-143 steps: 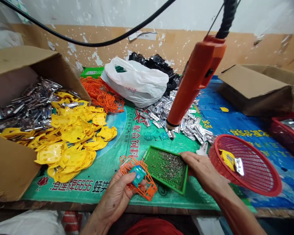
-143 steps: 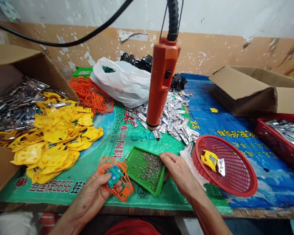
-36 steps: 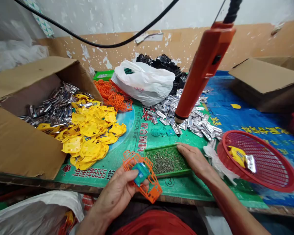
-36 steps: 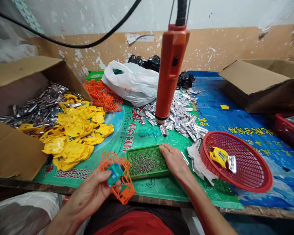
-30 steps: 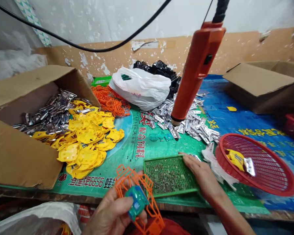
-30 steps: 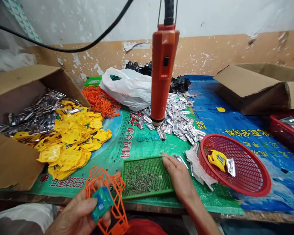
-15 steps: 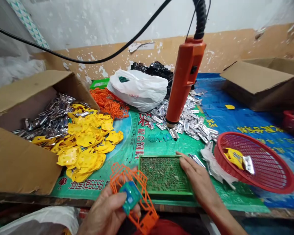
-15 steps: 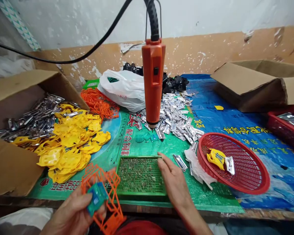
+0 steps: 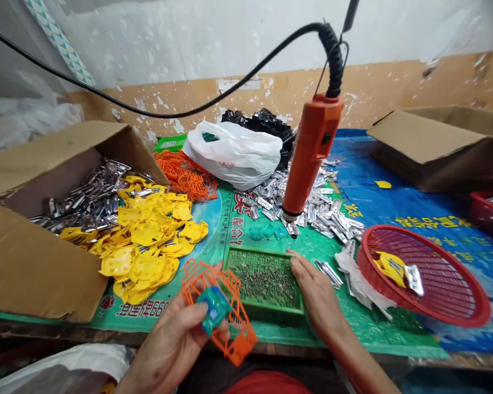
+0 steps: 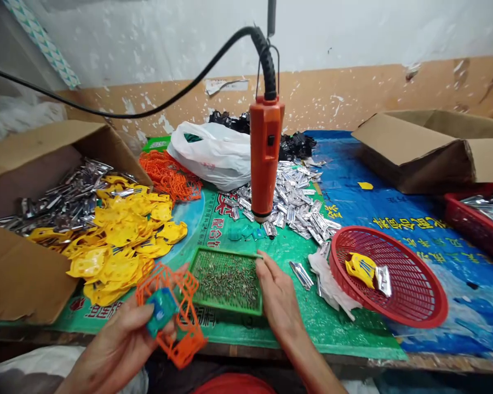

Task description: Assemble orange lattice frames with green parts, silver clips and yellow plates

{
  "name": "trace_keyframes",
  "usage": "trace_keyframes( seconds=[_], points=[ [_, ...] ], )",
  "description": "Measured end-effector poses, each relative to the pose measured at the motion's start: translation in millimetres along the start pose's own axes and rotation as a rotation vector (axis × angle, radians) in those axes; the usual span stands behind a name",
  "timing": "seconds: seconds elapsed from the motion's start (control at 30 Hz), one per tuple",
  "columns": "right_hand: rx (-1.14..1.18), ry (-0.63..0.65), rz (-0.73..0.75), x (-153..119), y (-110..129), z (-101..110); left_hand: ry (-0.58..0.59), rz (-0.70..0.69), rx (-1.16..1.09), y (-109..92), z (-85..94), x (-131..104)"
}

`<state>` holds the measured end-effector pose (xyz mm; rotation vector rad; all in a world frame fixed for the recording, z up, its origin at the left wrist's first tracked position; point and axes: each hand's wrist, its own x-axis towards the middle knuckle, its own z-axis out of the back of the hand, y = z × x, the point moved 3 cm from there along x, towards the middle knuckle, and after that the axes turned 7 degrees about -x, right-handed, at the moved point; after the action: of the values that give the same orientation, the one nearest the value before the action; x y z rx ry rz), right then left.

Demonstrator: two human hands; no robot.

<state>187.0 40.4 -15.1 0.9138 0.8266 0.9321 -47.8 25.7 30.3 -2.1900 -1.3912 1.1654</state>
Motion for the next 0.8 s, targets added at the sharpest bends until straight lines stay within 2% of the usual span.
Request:
trace_keyframes(
  seconds=[0.1,0.23,0.37,0.4,0.5,0.63,0.73,0.8],
  points=[
    [0.007,0.015,-0.02,-2.1,-2.9,0.3,0.017,0.055,0.016,2.9,-0.1,-0.6],
    [-0.011,0.019,-0.033,-9.0,-4.2,0.2,-0.002,-0.022,-0.015,-1.0,2.1,0.2],
    [-0.041,0.001,-0.059,-14.1,-6.4,5.4,0.046,0.128,0.019,3.2,1.4,-4.3],
    [-0.046,0.002,-0.036,-14.4,-5.9,6.9,0.061,0.118,0.021,4.1,0.5,-5.3],
    [-0.056,-0.005,-0.016,-16.9,-4.7,11.2,0.01,0.025,-0.006,6.3,0.6,-7.5],
    [-0.061,-0.048,-0.067,-19.8,-3.3,15.0,0.049,0.176,0.034,14.5,-0.4,-9.3],
    [-0.056,-0.033,-0.004,-17.1,0.9,11.4,0.056,0.057,0.034,9.8,-2.6,-7.2],
    [-0.052,-0.037,-0.007,-18.1,-0.6,11.8,0.017,0.02,0.031,9.4,-3.0,-8.9]
  ],
)
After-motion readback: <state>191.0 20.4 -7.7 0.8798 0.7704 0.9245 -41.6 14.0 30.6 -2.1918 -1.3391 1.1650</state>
